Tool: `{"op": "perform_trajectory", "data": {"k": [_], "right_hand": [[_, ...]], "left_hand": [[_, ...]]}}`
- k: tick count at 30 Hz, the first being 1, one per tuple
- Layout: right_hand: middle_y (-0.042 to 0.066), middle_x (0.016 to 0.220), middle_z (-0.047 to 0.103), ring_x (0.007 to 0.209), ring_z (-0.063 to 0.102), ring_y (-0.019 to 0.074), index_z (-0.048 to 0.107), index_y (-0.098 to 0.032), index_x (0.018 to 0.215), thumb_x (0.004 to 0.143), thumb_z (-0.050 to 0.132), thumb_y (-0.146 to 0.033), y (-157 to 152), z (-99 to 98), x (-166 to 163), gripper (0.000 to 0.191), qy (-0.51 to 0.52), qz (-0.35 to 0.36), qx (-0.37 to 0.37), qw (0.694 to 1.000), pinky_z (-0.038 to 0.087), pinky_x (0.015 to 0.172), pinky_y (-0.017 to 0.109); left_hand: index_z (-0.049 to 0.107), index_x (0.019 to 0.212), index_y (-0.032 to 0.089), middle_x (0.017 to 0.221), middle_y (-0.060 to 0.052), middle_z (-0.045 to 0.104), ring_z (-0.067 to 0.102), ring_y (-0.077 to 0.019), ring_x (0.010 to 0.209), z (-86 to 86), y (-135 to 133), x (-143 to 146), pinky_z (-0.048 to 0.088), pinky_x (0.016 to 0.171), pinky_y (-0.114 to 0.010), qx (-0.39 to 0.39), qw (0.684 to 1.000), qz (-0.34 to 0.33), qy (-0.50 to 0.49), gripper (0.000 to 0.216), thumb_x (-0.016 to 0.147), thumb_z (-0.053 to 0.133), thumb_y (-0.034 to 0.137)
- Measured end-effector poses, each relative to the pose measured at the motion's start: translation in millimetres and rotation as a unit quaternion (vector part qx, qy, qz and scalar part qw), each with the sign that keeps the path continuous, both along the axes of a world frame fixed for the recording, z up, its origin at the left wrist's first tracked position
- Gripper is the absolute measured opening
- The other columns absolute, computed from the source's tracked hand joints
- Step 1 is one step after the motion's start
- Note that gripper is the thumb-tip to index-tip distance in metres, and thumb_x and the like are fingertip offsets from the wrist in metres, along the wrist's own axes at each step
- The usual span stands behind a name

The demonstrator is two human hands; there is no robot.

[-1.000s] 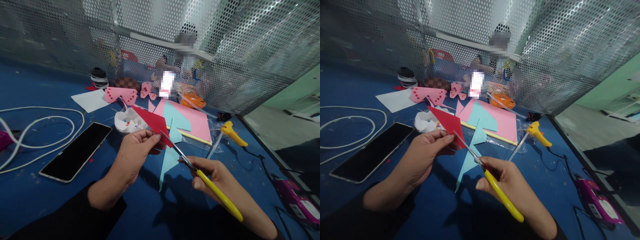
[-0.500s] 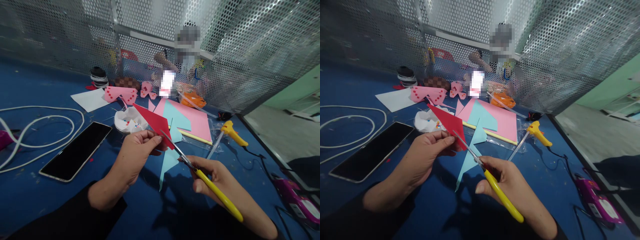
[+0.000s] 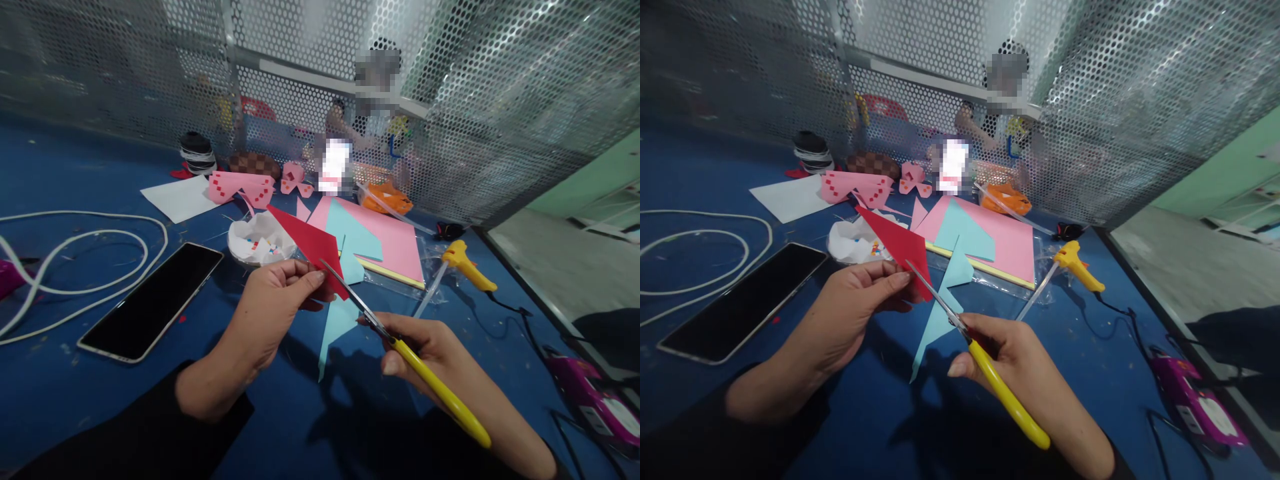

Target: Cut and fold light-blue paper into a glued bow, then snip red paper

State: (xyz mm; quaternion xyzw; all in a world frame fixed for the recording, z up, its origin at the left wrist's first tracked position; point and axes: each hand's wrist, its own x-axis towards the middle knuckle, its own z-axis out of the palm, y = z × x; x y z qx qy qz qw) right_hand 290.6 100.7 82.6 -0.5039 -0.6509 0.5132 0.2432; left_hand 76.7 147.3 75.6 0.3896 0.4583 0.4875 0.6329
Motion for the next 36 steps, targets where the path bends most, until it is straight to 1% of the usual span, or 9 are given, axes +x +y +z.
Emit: {"op": "perform_trajectory", "data": {"k": [14, 17, 22, 27, 32, 36], "right_hand": [[-0.006, 0.064, 0.036, 0.056, 0.026, 0.0099, 0.069, -0.019, 0.088, 0.082, 0.07, -0.052, 0.9, -2.0, -0.1, 0.034, -0.029, 0.003, 0.021, 0.999, 0.019, 0.049, 0.025], [-0.005, 0.064, 0.04, 0.057, 0.028, 0.0102, 0.071, -0.019, 0.09, 0.081, 0.071, -0.053, 0.4, -1.8, 0.2, 0.035, -0.027, -0.003, 0.016, 0.999, 0.021, 0.049, 0.025], [-0.004, 0.064, 0.042, 0.058, 0.031, 0.0117, 0.073, -0.02, 0.088, 0.078, 0.071, -0.057, 0.4, 0.7, -1.2, 0.038, -0.031, -0.009, 0.023, 0.999, 0.026, 0.052, 0.026], [-0.002, 0.063, 0.047, 0.058, 0.033, 0.0129, 0.074, -0.02, 0.088, 0.078, 0.067, -0.063, 0.1, 1.3, -1.9, 0.045, -0.048, -0.011, 0.036, 0.998, 0.028, 0.052, 0.027], [0.0, 0.069, 0.056, 0.064, 0.044, 0.0163, 0.076, -0.02, 0.093, 0.077, 0.067, -0.066, -1.3, 1.6, -1.2, 0.049, -0.025, -0.012, 0.036, 0.999, 0.038, 0.058, 0.028], [-0.001, 0.072, 0.055, 0.067, 0.044, 0.0162, 0.073, -0.02, 0.095, 0.074, 0.071, -0.064, -1.3, 2.5, -1.5, 0.048, 0.018, -0.001, 0.013, 1.0, 0.037, 0.059, 0.027]], "left_hand": [[0.069, 0.074, 0.015, 0.066, -0.002, 0.073, 0.067, -0.0115, 0.063, 1.0, 0.0, 1.0, 0.051, 0.059, -0.019, -0.011, 1.0, 0.006, -0.008, 0.01, 0.078, 0.073, 0.023], [0.068, 0.073, 0.015, 0.066, -0.002, 0.073, 0.068, -0.0125, 0.065, 2.2, 0.2, 0.1, 0.052, 0.058, -0.02, -0.013, 1.0, 0.009, -0.007, 0.011, 0.078, 0.073, 0.024], [0.068, 0.072, 0.016, 0.068, -0.002, 0.072, 0.068, -0.0137, 0.066, 4.8, 1.3, -1.9, 0.051, 0.059, -0.021, -0.003, 0.999, 0.039, 0.001, 0.013, 0.079, 0.073, 0.026], [0.068, 0.073, 0.016, 0.068, -0.003, 0.073, 0.068, -0.0144, 0.066, 5.0, 2.0, -2.0, 0.051, 0.061, -0.023, 0.002, 0.999, 0.039, 0.006, 0.011, 0.078, 0.073, 0.025], [0.069, 0.075, 0.016, 0.069, -0.003, 0.073, 0.069, -0.0143, 0.068, 5.4, 2.3, -2.0, 0.051, 0.061, -0.022, 0.007, 0.999, 0.038, 0.009, 0.011, 0.078, 0.073, 0.025], [0.07, 0.076, 0.016, 0.07, -0.002, 0.073, 0.068, -0.0147, 0.069, 6.0, 1.5, -2.6, 0.05, 0.061, -0.023, 0.002, 0.999, 0.039, 0.001, 0.011, 0.077, 0.074, 0.026]]}}
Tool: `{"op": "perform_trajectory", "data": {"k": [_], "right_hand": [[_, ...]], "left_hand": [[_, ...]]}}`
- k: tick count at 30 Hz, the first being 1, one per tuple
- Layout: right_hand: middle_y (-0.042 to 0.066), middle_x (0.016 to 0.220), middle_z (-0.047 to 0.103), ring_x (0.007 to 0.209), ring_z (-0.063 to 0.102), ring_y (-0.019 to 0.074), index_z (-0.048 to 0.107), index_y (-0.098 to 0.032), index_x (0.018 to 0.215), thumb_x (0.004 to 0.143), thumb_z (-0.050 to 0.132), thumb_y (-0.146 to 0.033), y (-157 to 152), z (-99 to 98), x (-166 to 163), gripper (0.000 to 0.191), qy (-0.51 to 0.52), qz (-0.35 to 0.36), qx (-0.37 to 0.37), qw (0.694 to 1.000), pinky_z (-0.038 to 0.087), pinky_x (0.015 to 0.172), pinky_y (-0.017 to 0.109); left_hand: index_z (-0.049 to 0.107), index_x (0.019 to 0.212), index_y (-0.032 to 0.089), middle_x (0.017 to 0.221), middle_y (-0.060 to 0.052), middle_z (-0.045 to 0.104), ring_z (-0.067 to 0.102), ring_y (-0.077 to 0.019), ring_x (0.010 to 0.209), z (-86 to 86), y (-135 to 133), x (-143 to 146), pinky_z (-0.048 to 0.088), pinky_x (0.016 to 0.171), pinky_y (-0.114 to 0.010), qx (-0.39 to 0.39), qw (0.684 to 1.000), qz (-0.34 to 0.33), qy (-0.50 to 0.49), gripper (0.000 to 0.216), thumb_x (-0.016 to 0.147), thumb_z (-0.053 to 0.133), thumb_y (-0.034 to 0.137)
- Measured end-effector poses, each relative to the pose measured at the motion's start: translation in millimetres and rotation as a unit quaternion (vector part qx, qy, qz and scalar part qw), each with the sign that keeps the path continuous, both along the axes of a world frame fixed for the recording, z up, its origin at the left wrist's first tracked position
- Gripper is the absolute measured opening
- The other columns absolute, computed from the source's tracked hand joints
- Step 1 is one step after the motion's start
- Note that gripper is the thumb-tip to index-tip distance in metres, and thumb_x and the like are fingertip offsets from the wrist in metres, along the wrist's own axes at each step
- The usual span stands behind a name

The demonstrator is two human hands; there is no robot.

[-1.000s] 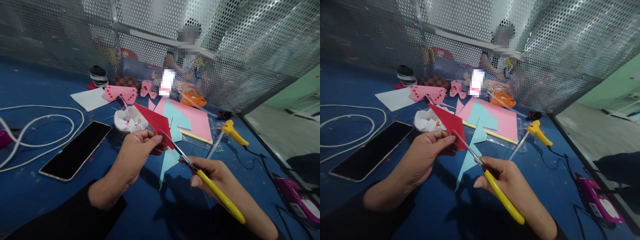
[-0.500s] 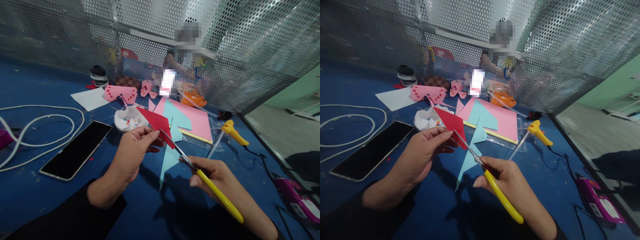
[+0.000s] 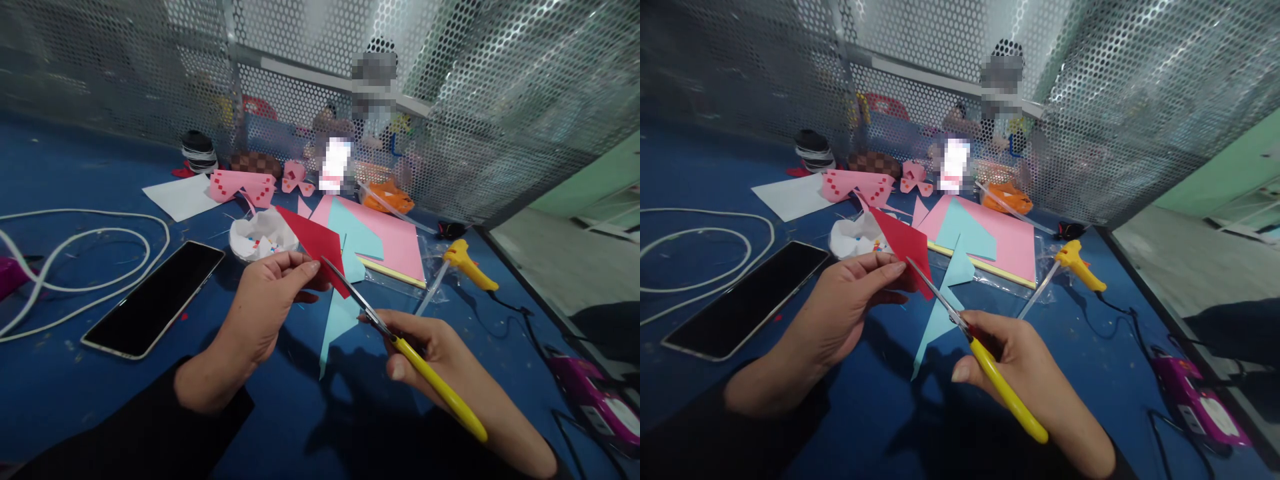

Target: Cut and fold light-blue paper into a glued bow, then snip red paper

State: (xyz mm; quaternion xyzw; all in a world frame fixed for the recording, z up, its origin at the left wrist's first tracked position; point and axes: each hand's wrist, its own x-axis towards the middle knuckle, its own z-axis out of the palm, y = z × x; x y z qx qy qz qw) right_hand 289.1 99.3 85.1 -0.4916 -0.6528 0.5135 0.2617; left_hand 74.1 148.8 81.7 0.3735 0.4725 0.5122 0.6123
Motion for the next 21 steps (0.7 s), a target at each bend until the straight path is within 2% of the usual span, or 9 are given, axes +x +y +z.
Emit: {"op": "perform_trajectory", "data": {"k": [13, 18, 21], "right_hand": [[-0.006, 0.064, 0.033, 0.059, 0.026, 0.0124, 0.068, -0.019, 0.095, 0.07, 0.068, -0.074, 1.1, 1.6, -3.0, 0.061, -0.028, -0.007, 0.01, 1.0, 0.024, 0.051, 0.026], [-0.002, 0.069, 0.049, 0.064, 0.036, 0.0148, 0.07, -0.02, 0.092, 0.072, 0.067, -0.072, 1.6, -0.4, -2.5, 0.056, -0.039, -0.007, 0.017, 0.999, 0.03, 0.056, 0.027], [-0.003, 0.066, 0.049, 0.061, 0.035, 0.0136, 0.072, -0.02, 0.094, 0.074, 0.066, -0.072, 1.8, -2.4, -1.6, 0.056, -0.041, -0.005, 0.025, 0.999, 0.029, 0.054, 0.026]], "left_hand": [[0.07, 0.072, 0.018, 0.067, -0.001, 0.071, 0.067, -0.0136, 0.066, -0.9, -2.1, 3.3, 0.051, 0.062, -0.023, 0.001, 1.0, -0.017, 0.005, 0.009, 0.076, 0.073, 0.025], [0.07, 0.071, 0.018, 0.065, 0.0, 0.071, 0.066, -0.0131, 0.064, -3.3, -1.7, 3.7, 0.051, 0.061, -0.023, 0.003, 1.0, -0.021, -0.003, 0.008, 0.076, 0.073, 0.023], [0.071, 0.072, 0.018, 0.066, 0.0, 0.071, 0.067, -0.0121, 0.065, -4.0, -1.8, 3.5, 0.05, 0.061, -0.022, 0.008, 1.0, -0.025, -0.005, 0.008, 0.077, 0.073, 0.023]]}}
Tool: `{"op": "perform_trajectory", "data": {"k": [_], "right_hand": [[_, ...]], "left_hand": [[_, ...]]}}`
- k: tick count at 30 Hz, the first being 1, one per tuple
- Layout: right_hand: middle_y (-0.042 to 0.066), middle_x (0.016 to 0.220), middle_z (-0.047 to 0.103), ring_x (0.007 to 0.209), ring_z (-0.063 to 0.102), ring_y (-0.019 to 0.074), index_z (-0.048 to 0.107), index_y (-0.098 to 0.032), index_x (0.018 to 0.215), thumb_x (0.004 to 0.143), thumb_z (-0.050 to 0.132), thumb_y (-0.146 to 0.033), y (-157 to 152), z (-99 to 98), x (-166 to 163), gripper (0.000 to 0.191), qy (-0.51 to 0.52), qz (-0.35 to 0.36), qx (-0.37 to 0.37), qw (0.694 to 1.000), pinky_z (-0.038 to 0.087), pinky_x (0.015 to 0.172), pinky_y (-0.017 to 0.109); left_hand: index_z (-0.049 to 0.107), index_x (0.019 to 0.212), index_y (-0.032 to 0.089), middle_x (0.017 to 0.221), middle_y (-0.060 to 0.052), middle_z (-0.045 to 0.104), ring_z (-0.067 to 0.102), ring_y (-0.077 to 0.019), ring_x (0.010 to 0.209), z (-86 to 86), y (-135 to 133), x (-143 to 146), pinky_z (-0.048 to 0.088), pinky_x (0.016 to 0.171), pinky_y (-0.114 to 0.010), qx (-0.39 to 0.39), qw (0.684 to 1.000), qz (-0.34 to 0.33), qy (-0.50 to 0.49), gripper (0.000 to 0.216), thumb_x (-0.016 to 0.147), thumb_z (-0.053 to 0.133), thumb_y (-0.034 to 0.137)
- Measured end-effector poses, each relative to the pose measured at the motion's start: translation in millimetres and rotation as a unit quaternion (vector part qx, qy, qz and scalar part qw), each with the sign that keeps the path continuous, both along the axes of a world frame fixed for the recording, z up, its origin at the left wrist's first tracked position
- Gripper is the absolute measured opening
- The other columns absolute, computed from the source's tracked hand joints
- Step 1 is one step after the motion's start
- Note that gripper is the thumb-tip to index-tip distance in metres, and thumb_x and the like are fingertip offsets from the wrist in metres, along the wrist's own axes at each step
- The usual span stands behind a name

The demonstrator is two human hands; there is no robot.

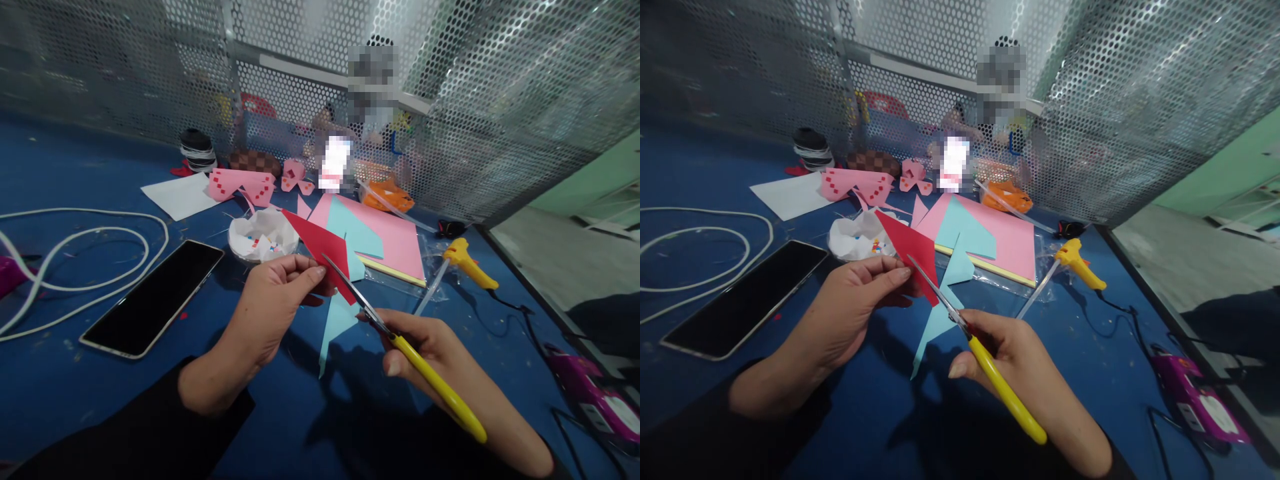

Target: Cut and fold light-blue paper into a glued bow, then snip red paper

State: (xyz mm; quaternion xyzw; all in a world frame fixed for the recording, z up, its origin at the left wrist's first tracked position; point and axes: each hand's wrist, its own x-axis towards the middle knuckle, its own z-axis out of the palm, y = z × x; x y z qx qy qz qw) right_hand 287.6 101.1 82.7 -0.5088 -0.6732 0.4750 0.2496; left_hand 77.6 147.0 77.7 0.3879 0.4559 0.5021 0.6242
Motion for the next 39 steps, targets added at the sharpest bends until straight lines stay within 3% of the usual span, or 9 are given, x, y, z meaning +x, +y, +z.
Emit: {"op": "perform_trajectory", "data": {"k": [17, 23, 28, 39], "right_hand": [[-0.003, 0.064, 0.046, 0.06, 0.033, 0.0136, 0.073, -0.02, 0.092, 0.078, 0.064, -0.067, 0.7, 0.7, 0.5, 0.05, -0.042, 0.003, 0.013, 0.999, 0.028, 0.054, 0.027], [-0.005, 0.063, 0.04, 0.058, 0.028, 0.0121, 0.072, -0.02, 0.091, 0.077, 0.067, -0.066, 1.6, 3.1, -1.2, 0.048, -0.026, -0.001, 0.003, 1.0, 0.025, 0.052, 0.026], [-0.004, 0.064, 0.04, 0.06, 0.03, 0.0126, 0.071, -0.02, 0.088, 0.079, 0.066, -0.064, 1.3, 0.8, 0.1, 0.045, -0.012, 0.005, -0.009, 1.0, 0.025, 0.054, 0.027], [-0.006, 0.064, 0.034, 0.06, 0.025, 0.0123, 0.068, -0.018, 0.098, 0.061, 0.064, -0.084, -0.9, 0.8, 1.9, 0.075, -0.001, 0.0, -0.027, 1.0, 0.019, 0.052, 0.026]], "left_hand": [[0.07, 0.074, 0.017, 0.066, -0.001, 0.073, 0.068, -0.0123, 0.064, 0.4, 0.0, 0.0, 0.05, 0.06, -0.021, -0.011, 1.0, 0.004, 0.002, 0.008, 0.078, 0.073, 0.022], [0.071, 0.075, 0.016, 0.071, -0.003, 0.073, 0.069, -0.0144, 0.068, 2.8, 1.3, -2.0, 0.05, 0.059, -0.022, -0.017, 1.0, 0.013, -0.005, 0.017, 0.082, 0.069, 0.032], [0.07, 0.075, 0.016, 0.068, -0.002, 0.072, 0.068, -0.0139, 0.066, 0.9, 2.7, -2.3, 0.051, 0.062, -0.023, -0.005, 1.0, 0.02, 0.003, 0.012, 0.079, 0.073, 0.027], [0.069, 0.074, 0.016, 0.067, 0.0, 0.072, 0.067, -0.0115, 0.066, -0.1, 1.5, -2.5, 0.051, 0.06, -0.019, 0.018, 1.0, 0.005, 0.009, 0.012, 0.081, 0.071, 0.026]]}}
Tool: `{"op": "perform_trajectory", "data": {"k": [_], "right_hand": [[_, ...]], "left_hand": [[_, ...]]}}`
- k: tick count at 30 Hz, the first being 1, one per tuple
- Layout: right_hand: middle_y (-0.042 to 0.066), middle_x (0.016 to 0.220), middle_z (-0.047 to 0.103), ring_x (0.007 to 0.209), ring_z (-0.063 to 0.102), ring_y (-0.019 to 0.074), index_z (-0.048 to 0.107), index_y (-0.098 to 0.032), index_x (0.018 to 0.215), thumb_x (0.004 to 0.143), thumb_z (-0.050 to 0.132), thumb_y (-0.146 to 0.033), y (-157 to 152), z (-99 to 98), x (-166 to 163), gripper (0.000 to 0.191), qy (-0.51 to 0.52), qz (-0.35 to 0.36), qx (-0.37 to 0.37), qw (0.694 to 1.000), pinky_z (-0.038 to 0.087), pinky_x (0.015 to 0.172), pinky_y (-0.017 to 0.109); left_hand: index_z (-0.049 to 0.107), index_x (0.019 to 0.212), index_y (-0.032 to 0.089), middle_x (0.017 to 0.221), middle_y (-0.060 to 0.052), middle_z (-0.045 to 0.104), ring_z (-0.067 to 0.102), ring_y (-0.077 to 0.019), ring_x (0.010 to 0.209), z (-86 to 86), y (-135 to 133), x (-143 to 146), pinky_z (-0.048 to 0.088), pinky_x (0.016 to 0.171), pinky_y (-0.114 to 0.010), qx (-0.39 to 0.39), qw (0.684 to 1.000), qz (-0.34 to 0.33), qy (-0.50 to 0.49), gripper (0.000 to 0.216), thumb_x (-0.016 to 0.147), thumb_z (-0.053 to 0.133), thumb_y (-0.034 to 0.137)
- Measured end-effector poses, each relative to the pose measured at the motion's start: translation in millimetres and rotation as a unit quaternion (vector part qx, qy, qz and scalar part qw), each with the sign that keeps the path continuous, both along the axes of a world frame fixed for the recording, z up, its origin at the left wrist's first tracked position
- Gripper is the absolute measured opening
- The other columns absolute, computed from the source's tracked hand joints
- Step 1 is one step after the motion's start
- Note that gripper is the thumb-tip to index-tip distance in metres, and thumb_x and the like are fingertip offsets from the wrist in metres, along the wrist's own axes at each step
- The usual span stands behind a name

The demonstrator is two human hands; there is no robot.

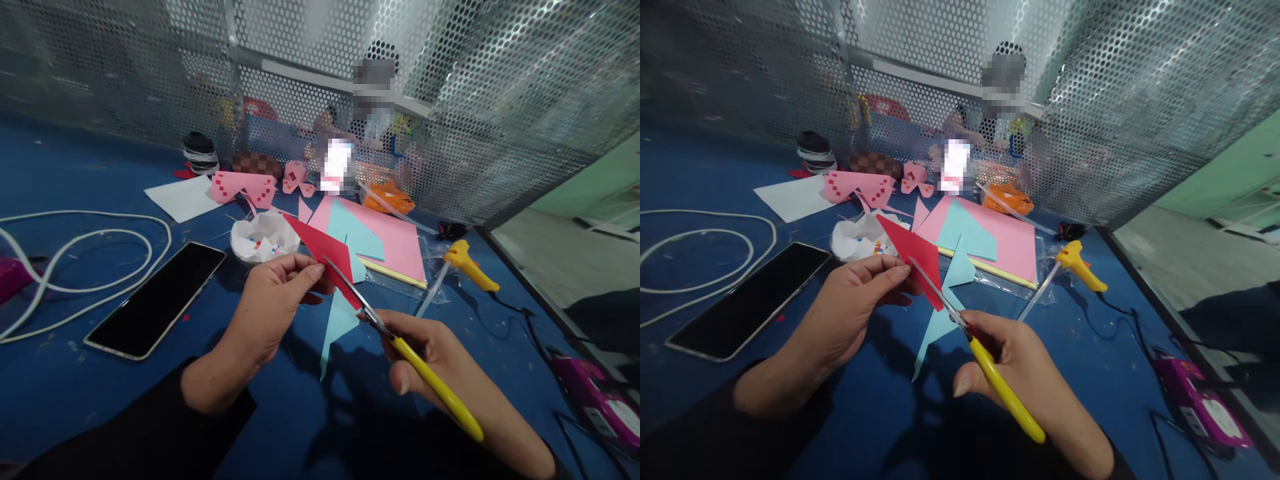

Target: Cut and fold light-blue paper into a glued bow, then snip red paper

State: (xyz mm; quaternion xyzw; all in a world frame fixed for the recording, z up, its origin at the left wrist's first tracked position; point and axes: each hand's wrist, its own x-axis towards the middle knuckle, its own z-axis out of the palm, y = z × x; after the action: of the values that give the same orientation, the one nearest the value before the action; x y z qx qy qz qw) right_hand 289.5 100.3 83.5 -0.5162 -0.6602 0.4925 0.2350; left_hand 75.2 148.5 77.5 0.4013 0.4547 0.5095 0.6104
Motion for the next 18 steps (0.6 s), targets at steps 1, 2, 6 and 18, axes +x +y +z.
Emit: {"op": "perform_trajectory", "data": {"k": [1, 2, 6, 18], "right_hand": [[-0.006, 0.064, 0.034, 0.06, 0.025, 0.0121, 0.068, -0.018, 0.098, 0.061, 0.064, -0.083, 0.2, -0.2, 0.2, 0.075, 0.0, 0.002, 0.003, 1.0, 0.019, 0.051, 0.026], [-0.006, 0.064, 0.033, 0.059, 0.024, 0.012, 0.068, -0.018, 0.098, 0.062, 0.064, -0.083, 0.3, -0.6, 0.4, 0.074, 0.001, 0.003, 0.004, 1.0, 0.018, 0.051, 0.026], [-0.006, 0.065, 0.033, 0.06, 0.024, 0.012, 0.068, -0.019, 0.101, 0.065, 0.065, -0.08, -0.9, -2.2, 0.5, 0.07, 0.015, 0.006, 0.004, 1.0, 0.019, 0.051, 0.026], [-0.006, 0.062, 0.035, 0.056, 0.025, 0.0108, 0.07, -0.019, 0.1, 0.075, 0.065, -0.072, 0.1, -3.9, -0.8, 0.058, 0.009, 0.018, 0.025, 0.999, 0.021, 0.048, 0.025]], "left_hand": [[0.069, 0.074, 0.016, 0.067, 0.0, 0.072, 0.067, -0.0112, 0.066, -0.3, -0.2, 0.2, 0.051, 0.06, -0.019, 0.0, 1.0, -0.002, -0.002, 0.012, 0.081, 0.071, 0.025], [0.069, 0.073, 0.017, 0.067, 0.0, 0.072, 0.067, -0.011, 0.066, -0.6, -0.4, 0.4, 0.051, 0.06, -0.019, 0.002, 1.0, -0.004, -0.003, 0.011, 0.081, 0.071, 0.025], [0.07, 0.074, 0.017, 0.067, 0.001, 0.072, 0.067, -0.0101, 0.065, -2.2, -0.5, 1.4, 0.051, 0.06, -0.018, 0.004, 1.0, -0.009, -0.005, 0.01, 0.081, 0.07, 0.024], [0.07, 0.076, 0.017, 0.068, 0.0, 0.073, 0.068, -0.011, 0.065, -3.2, -0.9, 2.8, 0.051, 0.059, -0.019, -0.003, 1.0, -0.009, -0.007, 0.008, 0.081, 0.07, 0.023]]}}
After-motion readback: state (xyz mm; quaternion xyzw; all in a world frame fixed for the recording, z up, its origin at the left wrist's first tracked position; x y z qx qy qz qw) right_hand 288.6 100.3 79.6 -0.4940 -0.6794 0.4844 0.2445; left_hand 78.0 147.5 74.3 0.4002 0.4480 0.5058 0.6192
